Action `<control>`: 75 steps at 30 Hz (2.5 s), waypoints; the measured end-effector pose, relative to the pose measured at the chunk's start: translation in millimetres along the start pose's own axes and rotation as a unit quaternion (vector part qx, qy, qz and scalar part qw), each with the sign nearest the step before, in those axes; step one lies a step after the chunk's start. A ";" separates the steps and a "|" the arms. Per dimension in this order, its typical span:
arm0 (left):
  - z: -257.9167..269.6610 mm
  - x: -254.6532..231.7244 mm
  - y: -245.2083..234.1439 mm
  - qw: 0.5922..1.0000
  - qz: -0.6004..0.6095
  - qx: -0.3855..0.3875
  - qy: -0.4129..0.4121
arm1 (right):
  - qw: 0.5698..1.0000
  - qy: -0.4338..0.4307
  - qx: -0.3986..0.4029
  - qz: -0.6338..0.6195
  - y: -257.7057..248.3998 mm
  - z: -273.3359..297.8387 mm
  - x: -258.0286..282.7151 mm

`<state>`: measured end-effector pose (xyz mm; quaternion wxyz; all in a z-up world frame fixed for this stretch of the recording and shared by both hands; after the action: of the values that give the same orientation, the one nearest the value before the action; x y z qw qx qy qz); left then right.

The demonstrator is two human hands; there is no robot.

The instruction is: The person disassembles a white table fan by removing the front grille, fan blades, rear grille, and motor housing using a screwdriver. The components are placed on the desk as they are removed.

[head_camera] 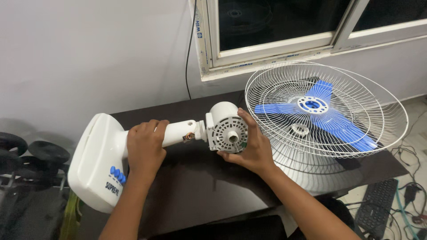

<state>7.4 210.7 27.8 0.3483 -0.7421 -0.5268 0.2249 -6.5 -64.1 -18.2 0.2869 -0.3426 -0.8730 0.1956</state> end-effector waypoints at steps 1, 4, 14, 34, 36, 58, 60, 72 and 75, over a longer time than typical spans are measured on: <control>-0.5 -0.1 1.9 1.000 -0.003 -0.002 -0.003 | 1.000 -0.005 -0.004 0.001 2.8 1.4 -2.4; 0.1 -3.6 6.8 1.000 -0.006 -0.012 -0.017 | 1.000 0.003 0.003 -0.006 10.1 4.6 -10.5; 0.1 -52.2 22.6 0.970 0.222 -0.100 0.023 | 0.998 0.051 0.033 -0.005 18.6 6.1 -22.7; 22.6 -87.0 62.0 0.936 0.327 -0.131 -0.025 | 0.991 0.080 0.106 0.025 1.8 23.0 -5.9; 25.4 -87.3 59.6 0.935 0.329 -0.130 -0.030 | 0.985 0.123 0.116 0.030 -8.5 30.3 -3.2; 14.3 -80.2 59.4 0.926 0.369 -0.071 -0.037 | 0.952 0.270 0.003 -0.146 -13.0 35.4 -12.4; 14.5 -80.1 61.4 0.926 0.369 -0.069 -0.039 | 0.963 0.249 -0.009 -0.102 -9.9 33.5 -9.8; 20.1 -81.5 70.8 0.927 0.367 -0.063 -0.050 | 0.972 0.224 -0.018 -0.064 -0.3 35.8 -22.7; 22.1 -83.4 70.8 0.932 0.356 -0.055 -0.048 | 0.963 0.255 -0.014 -0.082 0.8 37.7 -23.2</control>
<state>7.5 124.3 -42.8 0.1786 -0.8871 -0.2559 0.3401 -16.1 -85.5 -55.7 0.5102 -0.3125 -0.7986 0.0654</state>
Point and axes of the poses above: each hand's wrist, its own z-axis away from the middle knuckle, its own y-axis out of the palm, x = y × z, the point moved 3 cm from there along -z, towards the middle knuckle, and after that the axes turned 2 degrees about z, right-handed, at the moved point
